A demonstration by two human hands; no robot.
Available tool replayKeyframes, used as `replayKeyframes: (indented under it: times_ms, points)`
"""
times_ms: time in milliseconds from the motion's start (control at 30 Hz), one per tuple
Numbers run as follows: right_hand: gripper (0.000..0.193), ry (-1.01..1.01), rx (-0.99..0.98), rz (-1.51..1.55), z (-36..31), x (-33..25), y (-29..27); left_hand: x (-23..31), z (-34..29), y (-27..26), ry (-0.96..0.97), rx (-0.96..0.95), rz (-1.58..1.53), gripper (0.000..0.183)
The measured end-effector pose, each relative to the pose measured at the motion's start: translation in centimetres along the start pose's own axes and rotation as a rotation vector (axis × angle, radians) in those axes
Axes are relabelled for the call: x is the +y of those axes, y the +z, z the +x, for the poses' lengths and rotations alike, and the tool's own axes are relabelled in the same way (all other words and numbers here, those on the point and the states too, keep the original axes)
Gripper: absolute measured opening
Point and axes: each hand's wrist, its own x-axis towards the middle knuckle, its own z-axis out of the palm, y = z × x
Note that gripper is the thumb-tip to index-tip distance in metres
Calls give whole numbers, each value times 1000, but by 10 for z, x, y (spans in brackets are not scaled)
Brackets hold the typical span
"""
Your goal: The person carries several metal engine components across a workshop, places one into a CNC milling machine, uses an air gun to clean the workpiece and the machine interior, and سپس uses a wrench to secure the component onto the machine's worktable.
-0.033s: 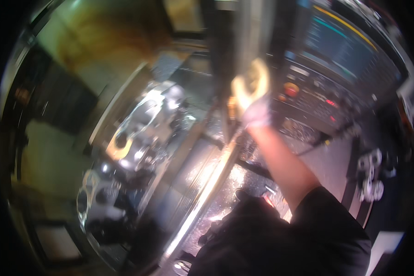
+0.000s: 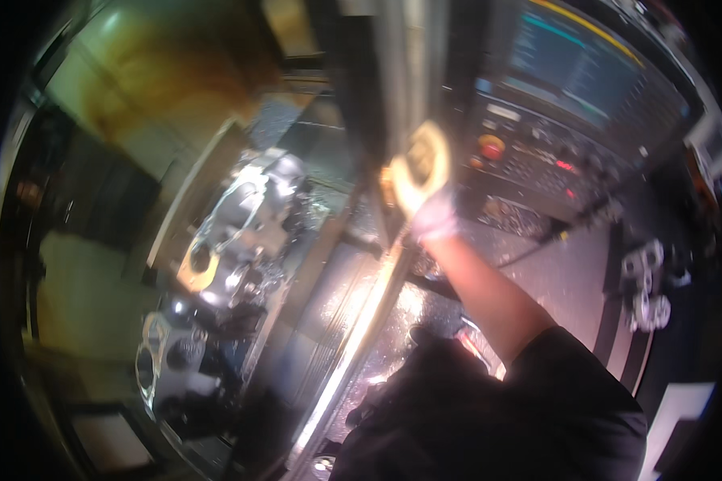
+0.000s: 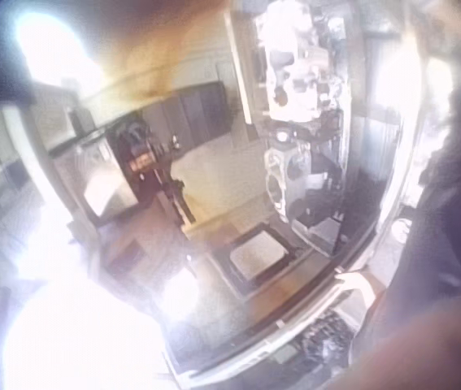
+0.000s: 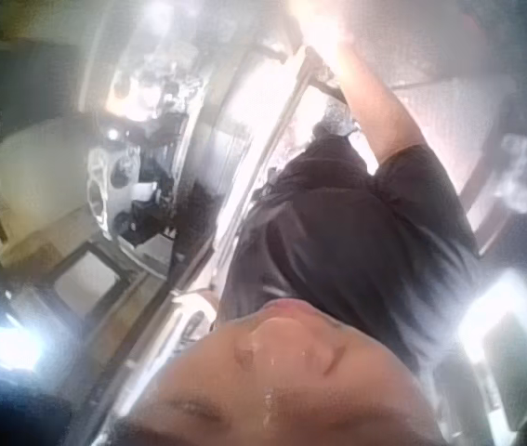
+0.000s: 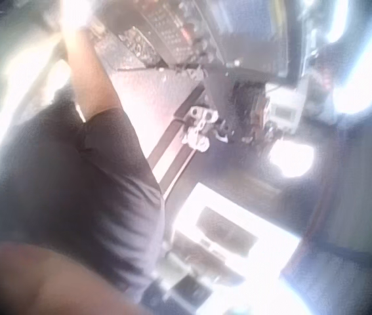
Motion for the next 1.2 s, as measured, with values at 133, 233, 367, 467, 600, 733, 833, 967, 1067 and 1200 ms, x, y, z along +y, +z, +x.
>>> replayKeyframes:
  times_ms: [133, 233, 367, 467, 600, 733, 833, 967, 1067, 1200]
  points:
    - [47, 582, -11, -69, -66, 95, -119, -13, -69, 57, -231, -399, 156, 43]
    - [34, 779, 97, -125, -28, 91, -187, -22, -108, 84, -377, -669, 280, 42]
    - [43, 625, 170, -108, 47, 74, -209, -17, -145, 111, -435, -888, 353, 40]
    - [53, 546, 139, -427, 82, 31, -219, 3, -165, 166, -386, -940, 151, 42]
    - [72, 647, -106, -955, 127, 4, -201, 21, -197, 197, -413, -1336, -4, 47]
    - [73, 692, -17, -741, 128, 37, -205, 49, -250, 188, -278, -1462, 76, 51]
    - [69, 840, 114, -127, 124, 36, -211, 27, -245, 202, -568, -1565, 94, 49]
    - [67, 818, 162, 114, 118, 35, -204, 19, -237, 148, -376, -1439, 247, 53]
    - [70, 879, 158, 228, 119, 35, -203, 4, -220, 137, -422, -1389, 369, 59]
    - [62, 763, 37, 276, 101, 50, -203, -7, -222, 125, -415, -1405, 361, 61]
